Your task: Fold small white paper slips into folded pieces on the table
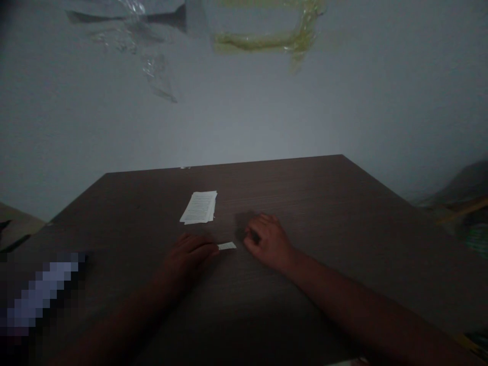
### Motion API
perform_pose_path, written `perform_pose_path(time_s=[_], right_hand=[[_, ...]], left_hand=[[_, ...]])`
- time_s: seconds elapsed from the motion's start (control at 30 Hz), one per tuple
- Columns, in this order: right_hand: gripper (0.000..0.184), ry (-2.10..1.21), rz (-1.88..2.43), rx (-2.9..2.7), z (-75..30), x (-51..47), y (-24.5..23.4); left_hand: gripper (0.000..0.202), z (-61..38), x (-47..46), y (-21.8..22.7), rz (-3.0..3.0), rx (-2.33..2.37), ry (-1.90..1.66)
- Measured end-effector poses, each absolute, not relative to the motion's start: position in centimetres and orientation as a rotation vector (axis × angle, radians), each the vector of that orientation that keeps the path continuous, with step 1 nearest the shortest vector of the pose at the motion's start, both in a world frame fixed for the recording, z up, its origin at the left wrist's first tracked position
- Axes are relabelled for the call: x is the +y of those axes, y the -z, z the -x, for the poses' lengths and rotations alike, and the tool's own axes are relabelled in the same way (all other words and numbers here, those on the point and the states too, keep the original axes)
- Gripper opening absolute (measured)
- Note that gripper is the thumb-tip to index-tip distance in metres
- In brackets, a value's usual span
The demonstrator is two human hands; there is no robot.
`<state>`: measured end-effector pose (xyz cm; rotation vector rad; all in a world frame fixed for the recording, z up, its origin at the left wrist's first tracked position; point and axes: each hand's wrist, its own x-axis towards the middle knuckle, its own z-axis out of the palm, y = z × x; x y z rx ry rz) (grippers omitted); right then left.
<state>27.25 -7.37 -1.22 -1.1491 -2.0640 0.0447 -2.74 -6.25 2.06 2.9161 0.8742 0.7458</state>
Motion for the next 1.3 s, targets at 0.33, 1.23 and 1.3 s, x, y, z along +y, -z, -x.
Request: perform_pose_path(time_s=[0.33, 1.23, 1.3], right_hand=[[0.037, -0.355, 1.043, -2.275, -26.6, -7.9, 0.8], [0.012, -0.178, 0.977, -2.321, -26.2, -8.1, 1.0], [0.011, -0.154, 0.954, -2.317, -26.3, -8.1, 1.1]], left_hand=[[0.04, 2.9, -6.1, -1.5, -2.688, 1.0, -0.525], [0.061, 3.2, -6.4, -0.2, -2.58, 0.894, -0.596], [0.059, 3.2, -6.4, -0.1, -2.584, 0.897, -0.546]])
